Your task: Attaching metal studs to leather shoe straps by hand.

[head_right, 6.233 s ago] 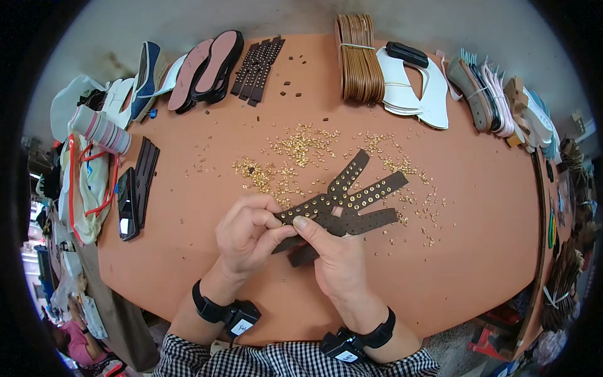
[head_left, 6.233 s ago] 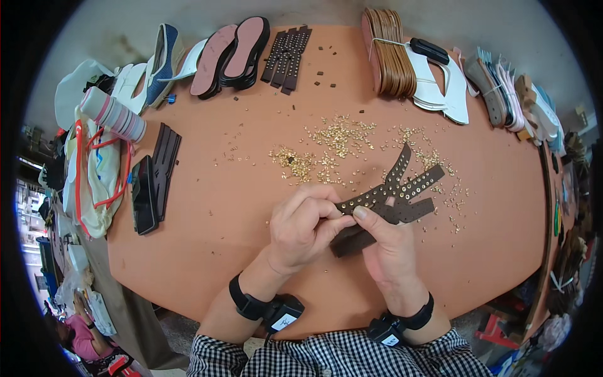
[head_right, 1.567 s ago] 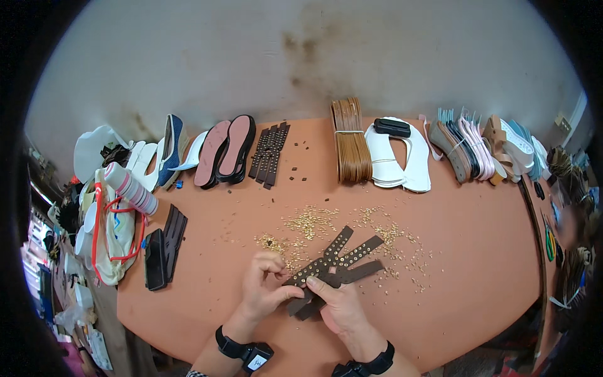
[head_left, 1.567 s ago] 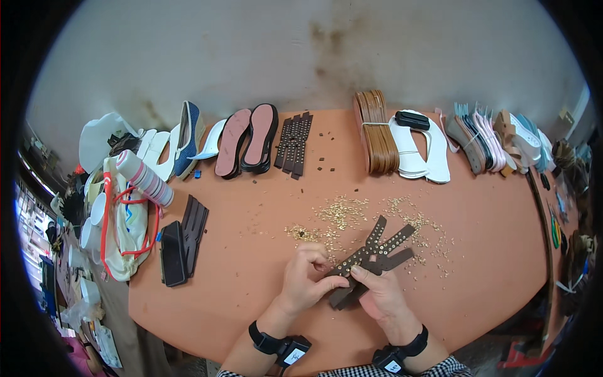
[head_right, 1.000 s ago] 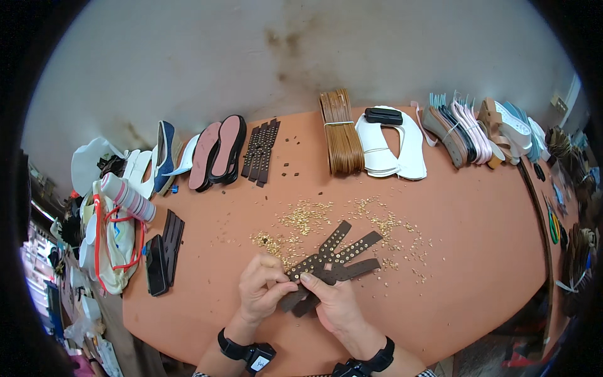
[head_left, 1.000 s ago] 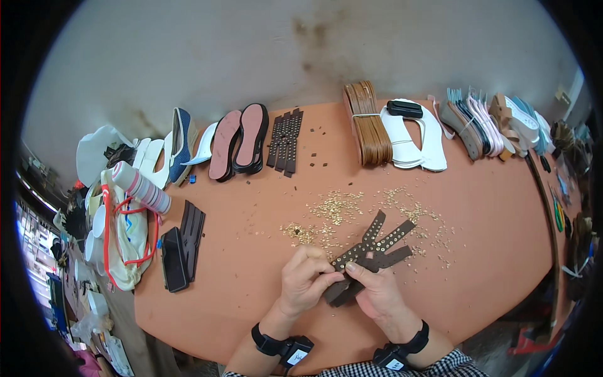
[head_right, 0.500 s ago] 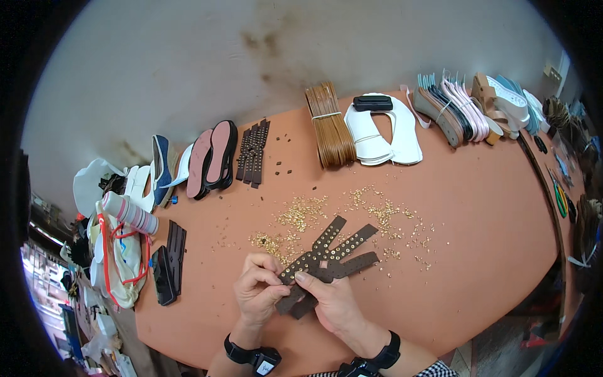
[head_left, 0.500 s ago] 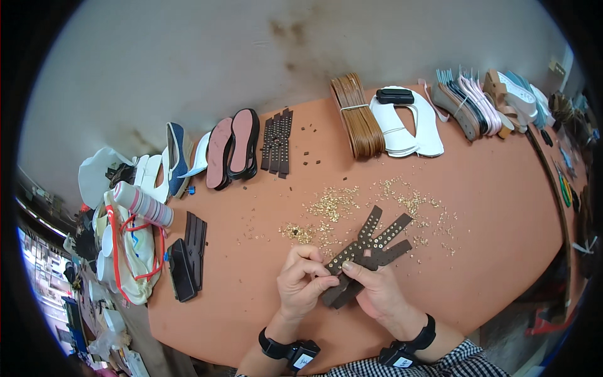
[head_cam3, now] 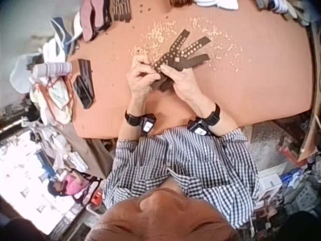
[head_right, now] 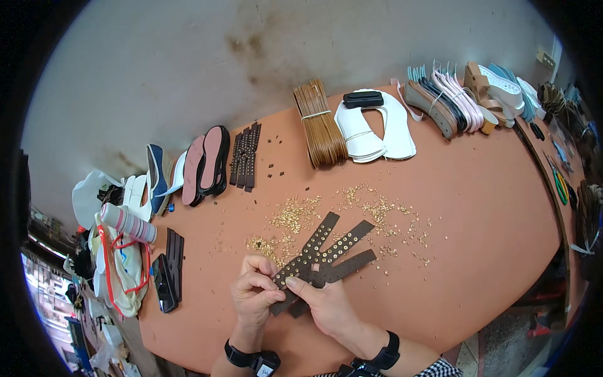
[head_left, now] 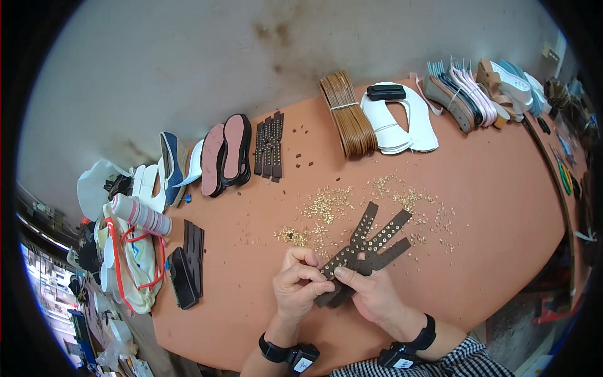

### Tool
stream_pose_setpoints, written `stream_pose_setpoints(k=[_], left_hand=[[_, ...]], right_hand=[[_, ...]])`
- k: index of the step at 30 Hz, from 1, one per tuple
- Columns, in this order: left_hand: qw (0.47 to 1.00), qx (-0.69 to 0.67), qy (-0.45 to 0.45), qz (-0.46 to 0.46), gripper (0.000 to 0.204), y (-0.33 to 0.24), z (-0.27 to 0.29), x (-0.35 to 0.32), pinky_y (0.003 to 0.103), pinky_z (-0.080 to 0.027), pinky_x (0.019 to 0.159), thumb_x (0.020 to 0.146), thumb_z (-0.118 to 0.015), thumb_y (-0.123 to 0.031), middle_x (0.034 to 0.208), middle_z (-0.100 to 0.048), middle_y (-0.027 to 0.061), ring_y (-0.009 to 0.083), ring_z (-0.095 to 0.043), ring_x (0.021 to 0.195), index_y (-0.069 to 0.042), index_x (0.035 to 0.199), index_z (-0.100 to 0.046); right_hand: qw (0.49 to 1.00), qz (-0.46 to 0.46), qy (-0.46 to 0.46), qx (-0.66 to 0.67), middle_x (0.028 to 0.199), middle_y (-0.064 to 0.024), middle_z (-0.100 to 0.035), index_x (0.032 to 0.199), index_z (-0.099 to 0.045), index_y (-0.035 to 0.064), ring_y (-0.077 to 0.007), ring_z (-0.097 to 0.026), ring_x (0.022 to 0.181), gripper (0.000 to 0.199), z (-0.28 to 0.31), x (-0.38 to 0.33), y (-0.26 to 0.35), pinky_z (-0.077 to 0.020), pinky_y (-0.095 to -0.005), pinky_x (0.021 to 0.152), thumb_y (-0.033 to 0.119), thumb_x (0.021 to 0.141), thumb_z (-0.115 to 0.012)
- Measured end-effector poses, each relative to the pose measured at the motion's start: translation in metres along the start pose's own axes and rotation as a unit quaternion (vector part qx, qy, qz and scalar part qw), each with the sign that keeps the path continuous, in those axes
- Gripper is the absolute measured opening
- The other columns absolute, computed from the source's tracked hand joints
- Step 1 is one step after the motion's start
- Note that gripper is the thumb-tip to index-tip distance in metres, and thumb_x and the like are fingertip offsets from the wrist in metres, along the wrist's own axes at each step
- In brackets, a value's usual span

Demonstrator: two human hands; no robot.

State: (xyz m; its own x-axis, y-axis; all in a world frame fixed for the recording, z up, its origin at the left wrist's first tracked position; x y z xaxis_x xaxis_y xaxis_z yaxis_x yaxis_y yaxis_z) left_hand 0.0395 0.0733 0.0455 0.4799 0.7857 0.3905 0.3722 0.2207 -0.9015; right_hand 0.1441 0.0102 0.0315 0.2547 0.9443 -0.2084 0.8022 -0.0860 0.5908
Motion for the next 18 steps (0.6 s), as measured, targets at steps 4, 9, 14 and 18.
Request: stream_pose_setpoints(k=[4, 9, 14, 18], left_hand=[[1.0, 0.024, -0.013, 0.001, 0.018, -0.003, -0.001, 0.0, 0.027, -0.041, 0.07, 0.061, -0.076, -0.002, 0.09, -0.044, 0.0047, 0.0154, -0.048, 0.08, -0.003, 0.069, -0.06], [0.994, 0.102, -0.036, 0.02, 0.021, 0.001, 0.002, -0.002, 0.027, -0.04, 0.072, 0.058, -0.077, -0.002, 0.09, -0.045, 0.0043, 0.0157, -0.047, 0.081, -0.004, 0.062, -0.057], [0.998, -0.029, -0.024, 0.044, 0.034, 0.014, 0.003, -0.004, 0.026, -0.043, 0.071, 0.065, -0.072, 0.003, 0.09, -0.047, 0.0075, 0.014, -0.048, 0.081, -0.002, 0.092, -0.053], [0.973, -0.156, -0.042, 0.165, 0.055, 0.023, 0.003, -0.006, 0.026, -0.044, 0.071, 0.067, -0.07, 0.006, 0.084, -0.05, 0.0072, 0.0133, -0.051, 0.078, -0.003, 0.112, -0.039]], right_hand=[[1.0, -0.001, -0.014, 0.001, 0.085, -0.0043, -0.059, 0.093, -0.053, 0.0015, -0.01, -0.057, 0.076, 0.012, 0.0, 0.001, -0.001, -0.049, -0.0225, 0.066, -0.004, 0.083, -0.053], [0.999, 0.018, -0.025, -0.032, 0.084, -0.0031, -0.059, 0.092, -0.053, 0.0018, -0.0079, -0.055, 0.073, 0.01, 0.006, 0.004, -0.002, -0.0474, -0.0215, 0.063, -0.003, 0.082, -0.054], [0.996, 0.038, -0.033, -0.079, 0.082, -0.0019, -0.058, 0.09, -0.054, 0.0016, -0.0069, -0.054, 0.071, 0.007, 0.005, 0.003, -0.001, -0.0462, -0.0209, 0.062, -0.001, 0.083, -0.054], [0.988, 0.046, -0.016, -0.149, 0.082, -0.0016, -0.058, 0.089, -0.055, 0.0007, -0.0066, -0.054, 0.071, 0.006, 0.005, 0.002, 0.002, -0.0453, -0.0206, 0.061, 0.001, 0.084, -0.054]])
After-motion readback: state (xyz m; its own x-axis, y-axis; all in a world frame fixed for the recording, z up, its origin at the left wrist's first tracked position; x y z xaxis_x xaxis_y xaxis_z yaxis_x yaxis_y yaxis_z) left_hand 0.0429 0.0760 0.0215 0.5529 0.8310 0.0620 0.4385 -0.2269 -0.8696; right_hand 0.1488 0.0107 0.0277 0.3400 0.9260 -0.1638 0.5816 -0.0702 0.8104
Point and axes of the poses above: each hand's wrist, its own x-axis towards the middle knuckle, its own z-axis out of the back of the hand, y = z × x, the point moved 6 cm from there along x, towards the middle knuckle
